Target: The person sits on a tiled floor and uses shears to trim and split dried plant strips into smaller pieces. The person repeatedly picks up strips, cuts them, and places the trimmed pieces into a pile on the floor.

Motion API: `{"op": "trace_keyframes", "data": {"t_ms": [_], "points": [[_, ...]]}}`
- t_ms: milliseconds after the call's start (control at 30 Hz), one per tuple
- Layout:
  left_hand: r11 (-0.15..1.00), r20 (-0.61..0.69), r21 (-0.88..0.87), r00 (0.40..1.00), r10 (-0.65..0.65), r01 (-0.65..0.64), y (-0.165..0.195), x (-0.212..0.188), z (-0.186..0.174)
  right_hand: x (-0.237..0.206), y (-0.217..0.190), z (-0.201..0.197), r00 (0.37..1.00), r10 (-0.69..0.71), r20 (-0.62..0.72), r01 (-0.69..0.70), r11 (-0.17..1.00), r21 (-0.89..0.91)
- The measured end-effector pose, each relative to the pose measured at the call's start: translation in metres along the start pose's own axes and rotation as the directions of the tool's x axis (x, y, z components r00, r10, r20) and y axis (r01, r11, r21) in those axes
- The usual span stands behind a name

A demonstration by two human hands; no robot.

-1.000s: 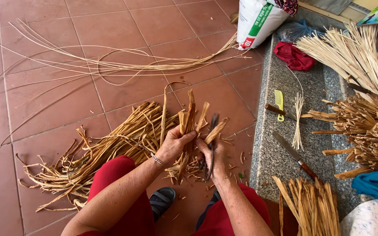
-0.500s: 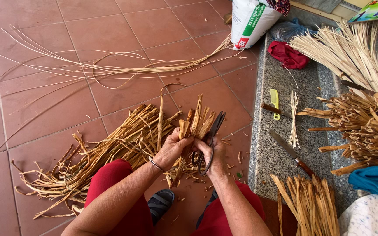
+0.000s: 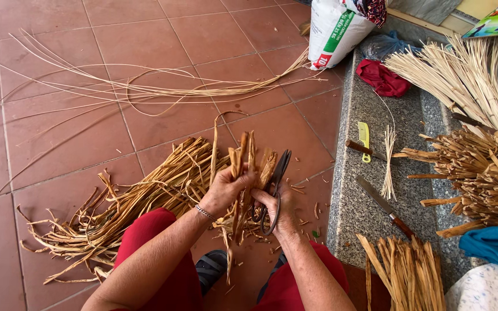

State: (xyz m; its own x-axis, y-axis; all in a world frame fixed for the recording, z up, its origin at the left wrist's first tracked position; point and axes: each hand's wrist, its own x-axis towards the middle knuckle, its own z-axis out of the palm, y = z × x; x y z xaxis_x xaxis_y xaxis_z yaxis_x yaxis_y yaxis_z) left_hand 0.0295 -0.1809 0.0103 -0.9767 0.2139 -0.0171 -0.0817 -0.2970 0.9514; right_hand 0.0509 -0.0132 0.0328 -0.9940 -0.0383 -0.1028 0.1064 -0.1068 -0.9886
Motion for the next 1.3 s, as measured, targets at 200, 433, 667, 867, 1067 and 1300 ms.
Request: {"op": "trace_keyframes", "data": {"t_ms": [200, 433, 667, 867, 1067, 1300], "points": [[0.978, 0.006, -0.014, 0.978, -0.207, 0.207, 0.002, -0.001, 0.0, -0.003, -0.007, 0.002, 0.998, -0.016, 0.058, 0.017, 1.0, -0.01], [0.998, -0.015, -0.061, 1.0, -0.022, 0.021, -0.003, -0.004, -0.002, 0.001, 0.003, 0.001, 0.996, 0.041, 0.084, -0.04, 0.999, -0.014], [0.997, -0.096, 0.013, 0.992, 0.081, -0.081, -0.005, -0.01, 0.006, -0.002, -0.004, 0.002, 0.988, 0.106, 0.115, -0.093, 0.989, -0.112], [0.999, -0.049, 0.044, 0.999, 0.005, -0.002, 0.006, -0.013, 0.005, -0.003, -0.001, 0.005, 0.99, 0.058, 0.126, -0.044, 0.993, -0.113], [1.0, -0.016, -0.002, 1.0, -0.002, 0.002, 0.008, -0.016, -0.009, -0.014, -0.017, -0.014, 0.982, -0.094, 0.161, 0.129, 0.968, -0.217], [0.997, -0.051, -0.061, 0.997, 0.051, -0.054, -0.004, -0.015, -0.009, -0.016, -0.008, -0.022, 0.976, -0.074, 0.203, 0.161, 0.875, -0.457]]}}
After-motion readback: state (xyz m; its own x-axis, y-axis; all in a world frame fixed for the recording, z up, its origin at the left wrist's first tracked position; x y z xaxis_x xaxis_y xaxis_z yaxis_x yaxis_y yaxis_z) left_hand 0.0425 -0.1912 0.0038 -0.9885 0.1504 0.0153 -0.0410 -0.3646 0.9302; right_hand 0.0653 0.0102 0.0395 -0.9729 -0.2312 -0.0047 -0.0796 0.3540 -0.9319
